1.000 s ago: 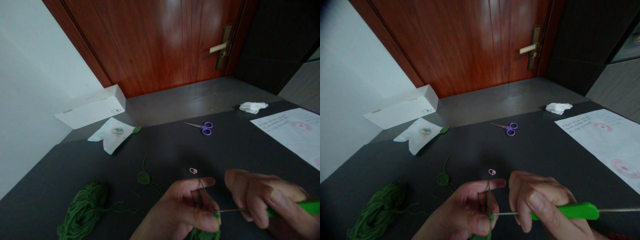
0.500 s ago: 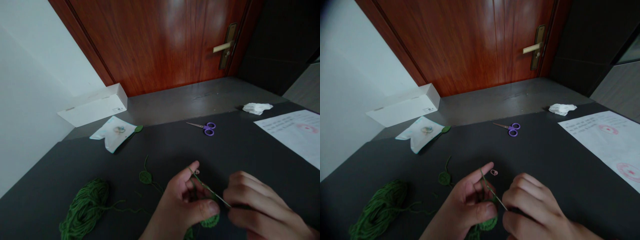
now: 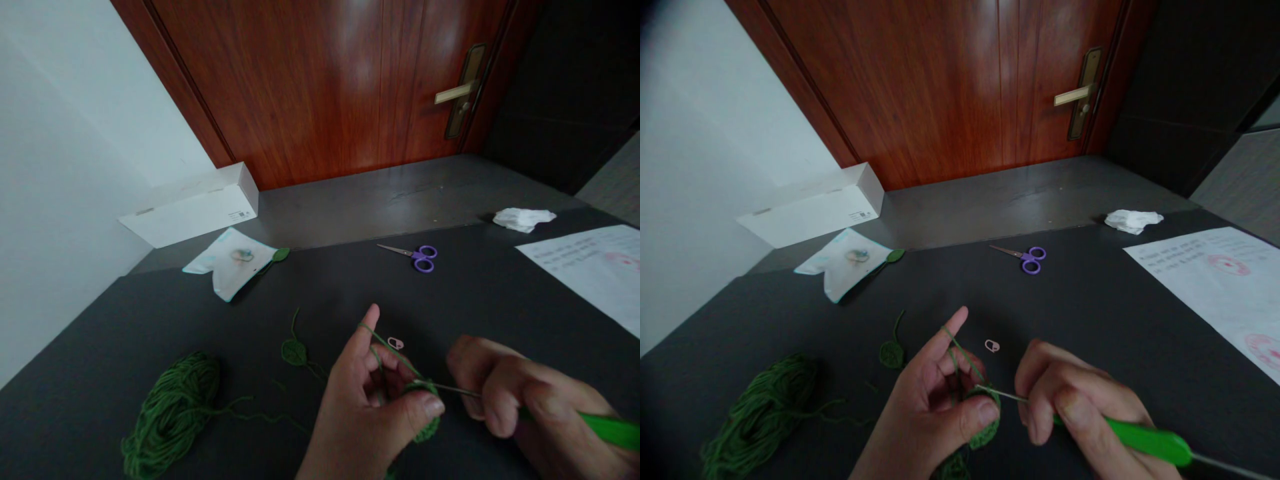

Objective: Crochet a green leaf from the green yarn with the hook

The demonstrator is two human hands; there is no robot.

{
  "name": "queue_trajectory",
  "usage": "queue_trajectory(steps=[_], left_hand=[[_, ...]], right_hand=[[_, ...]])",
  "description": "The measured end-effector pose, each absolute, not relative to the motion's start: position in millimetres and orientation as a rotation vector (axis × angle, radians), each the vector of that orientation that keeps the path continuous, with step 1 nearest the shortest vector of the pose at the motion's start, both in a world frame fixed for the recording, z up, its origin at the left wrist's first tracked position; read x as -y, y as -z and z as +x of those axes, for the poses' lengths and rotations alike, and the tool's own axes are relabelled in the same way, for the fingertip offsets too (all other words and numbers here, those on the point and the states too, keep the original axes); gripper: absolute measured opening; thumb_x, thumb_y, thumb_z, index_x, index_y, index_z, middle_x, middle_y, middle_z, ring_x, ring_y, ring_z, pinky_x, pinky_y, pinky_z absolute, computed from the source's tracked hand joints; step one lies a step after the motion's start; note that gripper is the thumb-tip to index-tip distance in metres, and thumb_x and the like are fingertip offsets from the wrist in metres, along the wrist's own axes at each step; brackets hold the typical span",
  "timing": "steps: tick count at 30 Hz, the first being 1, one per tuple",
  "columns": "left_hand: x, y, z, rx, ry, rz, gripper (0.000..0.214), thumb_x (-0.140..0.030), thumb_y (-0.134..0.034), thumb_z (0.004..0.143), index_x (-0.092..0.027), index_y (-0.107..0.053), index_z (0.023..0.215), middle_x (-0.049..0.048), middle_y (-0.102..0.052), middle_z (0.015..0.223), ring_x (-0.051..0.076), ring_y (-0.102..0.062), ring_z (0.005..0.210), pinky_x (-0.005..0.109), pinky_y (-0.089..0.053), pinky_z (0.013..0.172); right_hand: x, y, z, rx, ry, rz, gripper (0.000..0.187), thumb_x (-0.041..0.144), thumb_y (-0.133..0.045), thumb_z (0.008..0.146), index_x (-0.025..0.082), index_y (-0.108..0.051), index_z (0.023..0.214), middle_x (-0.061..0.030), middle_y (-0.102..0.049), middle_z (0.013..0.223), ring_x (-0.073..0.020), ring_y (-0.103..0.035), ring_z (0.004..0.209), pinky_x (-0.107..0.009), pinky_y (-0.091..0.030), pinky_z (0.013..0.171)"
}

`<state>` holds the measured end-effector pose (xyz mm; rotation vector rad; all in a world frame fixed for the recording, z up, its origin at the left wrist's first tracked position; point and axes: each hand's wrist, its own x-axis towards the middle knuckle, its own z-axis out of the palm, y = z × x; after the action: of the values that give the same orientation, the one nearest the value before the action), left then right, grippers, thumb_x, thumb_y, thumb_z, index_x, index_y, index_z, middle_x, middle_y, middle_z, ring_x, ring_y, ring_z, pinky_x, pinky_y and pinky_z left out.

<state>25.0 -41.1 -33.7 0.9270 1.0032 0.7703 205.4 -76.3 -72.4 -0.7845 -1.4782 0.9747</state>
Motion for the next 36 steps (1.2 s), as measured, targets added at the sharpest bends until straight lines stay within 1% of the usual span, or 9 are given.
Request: queue_trajectory(steps=[3, 6, 15, 19, 24, 28, 32, 34, 36], left_hand=[[41.0, 34.0, 25.8, -1.025, -0.759, 0.929, 0.103, -0.013, -0.078, 0.058, -0.017, -0.03, 0.149, -0.0023, -0.059, 0.081, 0.012, -0.053, 0.068, 0.028, -0.043, 0.067], [41.9, 32.0, 26.6, -1.047, -0.771, 0.934, 0.102, -0.01, -0.078, 0.058, -0.017, -0.031, 0.148, -0.0029, -0.058, 0.079, 0.011, -0.053, 0.069, 0.028, -0.043, 0.069], [42.3, 29.7, 27.5, -1.052, -0.805, 0.943, 0.098, -0.01, -0.077, 0.059, -0.017, -0.034, 0.147, -0.0037, -0.06, 0.077, 0.011, -0.052, 0.067, 0.027, -0.042, 0.066], [42.9, 28.7, 28.7, -1.08, -0.833, 0.955, 0.093, -0.008, -0.077, 0.059, -0.018, -0.039, 0.144, -0.0052, -0.06, 0.074, 0.011, -0.052, 0.067, 0.026, -0.042, 0.066], [45.7, 29.9, 30.2, -1.123, -0.896, 1.012, 0.088, -0.007, -0.073, 0.063, -0.02, -0.04, 0.144, -0.0065, -0.06, 0.071, 0.011, -0.054, 0.066, 0.027, -0.045, 0.068], [48.8, 32.8, 31.1, -1.227, -0.961, 1.135, 0.078, -0.01, -0.071, 0.069, -0.022, -0.044, 0.142, -0.0068, -0.062, 0.069, 0.012, -0.057, 0.067, 0.028, -0.047, 0.074], [51.3, 33.1, 33.1, -1.316, -1.046, 1.195, 0.073, -0.012, -0.069, 0.07, -0.021, -0.047, 0.139, -0.0072, -0.062, 0.068, 0.012, -0.057, 0.066, 0.027, -0.048, 0.074], [51.6, 32.0, 34.1, -1.326, -1.065, 1.19, 0.076, -0.011, -0.07, 0.069, -0.02, -0.046, 0.14, -0.0079, -0.06, 0.066, 0.012, -0.057, 0.065, 0.027, -0.048, 0.073], [50.4, 32.3, 34.2, -1.295, -1.051, 1.15, 0.082, -0.01, -0.072, 0.067, -0.019, -0.042, 0.143, -0.0084, -0.06, 0.064, 0.012, -0.056, 0.064, 0.027, -0.047, 0.072]], right_hand=[[74.6, 70.8, 203.3, 1.347, -1.135, -0.796, 0.045, 0.047, -0.037, 0.099, 0.024, -0.062, 0.071, -0.0019, -0.056, 0.065, -0.0185, -0.055, 0.061, -0.031, -0.046, 0.056], [75.0, 69.0, 205.2, 1.383, -1.123, -0.808, 0.044, 0.045, -0.037, 0.1, 0.023, -0.062, 0.07, -0.0021, -0.056, 0.064, -0.0185, -0.054, 0.061, -0.031, -0.045, 0.055], [76.3, 70.8, 213.7, 1.694, -0.786, -0.733, 0.035, 0.039, -0.036, 0.101, 0.024, -0.059, 0.079, -0.0019, -0.058, 0.065, -0.0194, -0.055, 0.058, -0.034, -0.045, 0.054], [76.5, 63.6, 208.5, 1.768, -0.658, -0.795, 0.037, 0.041, -0.035, 0.102, 0.023, -0.056, 0.077, -0.0016, -0.057, 0.067, -0.0183, -0.055, 0.06, -0.033, -0.045, 0.057], [80.8, 62.9, 200.9, 1.819, -0.515, -0.875, 0.036, 0.039, -0.032, 0.103, 0.023, -0.052, 0.077, -0.002, -0.056, 0.068, -0.018, -0.054, 0.062, -0.034, -0.045, 0.061], [84.1, 72.8, 195.3, 1.91, -0.288, -0.886, 0.036, 0.033, -0.03, 0.103, 0.023, -0.053, 0.078, -0.0033, -0.057, 0.067, -0.0192, -0.055, 0.062, -0.037, -0.048, 0.064], [85.1, 78.8, 186.2, 1.931, -0.049, -0.899, 0.041, 0.028, -0.027, 0.105, 0.021, -0.056, 0.076, -0.0036, -0.057, 0.068, -0.0185, -0.055, 0.063, -0.037, -0.049, 0.067], [83.6, 76.0, 181.1, 1.906, 0.052, -0.931, 0.039, 0.021, -0.031, 0.103, 0.022, -0.055, 0.073, -0.0011, -0.057, 0.066, -0.0162, -0.054, 0.059, -0.034, -0.05, 0.065], [81.3, 69.8, 177.0, 1.865, 0.1, -1.002, 0.034, 0.012, -0.034, 0.099, 0.023, -0.052, 0.072, 0.0014, -0.056, 0.062, -0.014, -0.053, 0.053, -0.029, -0.049, 0.058]])
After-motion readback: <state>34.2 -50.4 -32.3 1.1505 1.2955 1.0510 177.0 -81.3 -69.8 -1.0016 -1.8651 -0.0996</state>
